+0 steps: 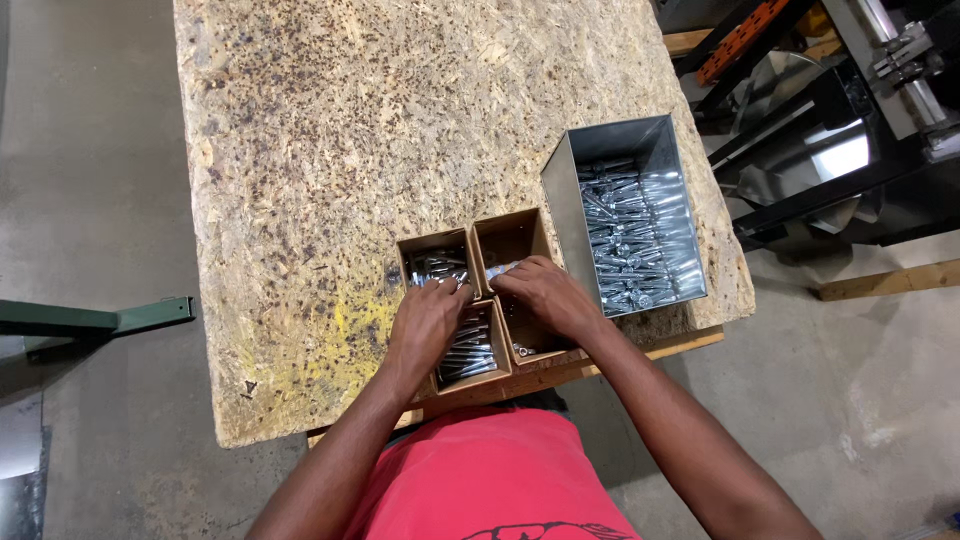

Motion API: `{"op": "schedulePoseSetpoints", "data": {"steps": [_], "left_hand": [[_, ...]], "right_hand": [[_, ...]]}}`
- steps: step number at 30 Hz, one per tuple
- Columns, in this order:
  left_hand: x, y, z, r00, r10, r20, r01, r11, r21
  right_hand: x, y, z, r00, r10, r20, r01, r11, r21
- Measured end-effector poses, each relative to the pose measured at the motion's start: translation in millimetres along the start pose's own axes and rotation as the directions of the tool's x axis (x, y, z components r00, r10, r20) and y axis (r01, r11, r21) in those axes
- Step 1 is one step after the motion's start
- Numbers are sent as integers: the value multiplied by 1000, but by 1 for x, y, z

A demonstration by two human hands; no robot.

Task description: The person repeatedly picks a bolt from a cardboard box, threads a nut onto it, and places the assembled fastener into a metal bin. The person continues this process throughout the clip.

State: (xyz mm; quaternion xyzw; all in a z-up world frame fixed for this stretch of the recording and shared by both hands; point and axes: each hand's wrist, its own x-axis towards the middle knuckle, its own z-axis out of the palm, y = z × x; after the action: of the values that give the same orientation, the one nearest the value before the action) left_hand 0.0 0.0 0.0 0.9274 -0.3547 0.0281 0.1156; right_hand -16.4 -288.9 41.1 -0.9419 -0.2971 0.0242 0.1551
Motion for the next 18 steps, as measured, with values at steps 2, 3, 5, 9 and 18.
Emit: {"op": "schedulePoseSetpoints", "data": {"steps": [2,3,5,9,18], "left_hand": [[-3,1,-1,1000,-16,7,16,1000,-5],[-4,1,-2,1000,-29,10,29,1000,-11],[-9,1,-1,999,-36,-20,36,999,-34],[-14,10,-6,980,-29,-196,-3,987,-161],[-36,56,38,978,19,206,-19,1000,-2]], "right_hand": [[0,0,2,1000,-5,7,5,1000,-6],[1,0,3,1000,-9,13,9,1000,-16],[2,-9,-4,1000,-3,6,3,1000,-16],[2,-19,-11,999,26,-23,-26,1000,8],[3,-40,-28,981,147,-130,-111,961,253]]}}
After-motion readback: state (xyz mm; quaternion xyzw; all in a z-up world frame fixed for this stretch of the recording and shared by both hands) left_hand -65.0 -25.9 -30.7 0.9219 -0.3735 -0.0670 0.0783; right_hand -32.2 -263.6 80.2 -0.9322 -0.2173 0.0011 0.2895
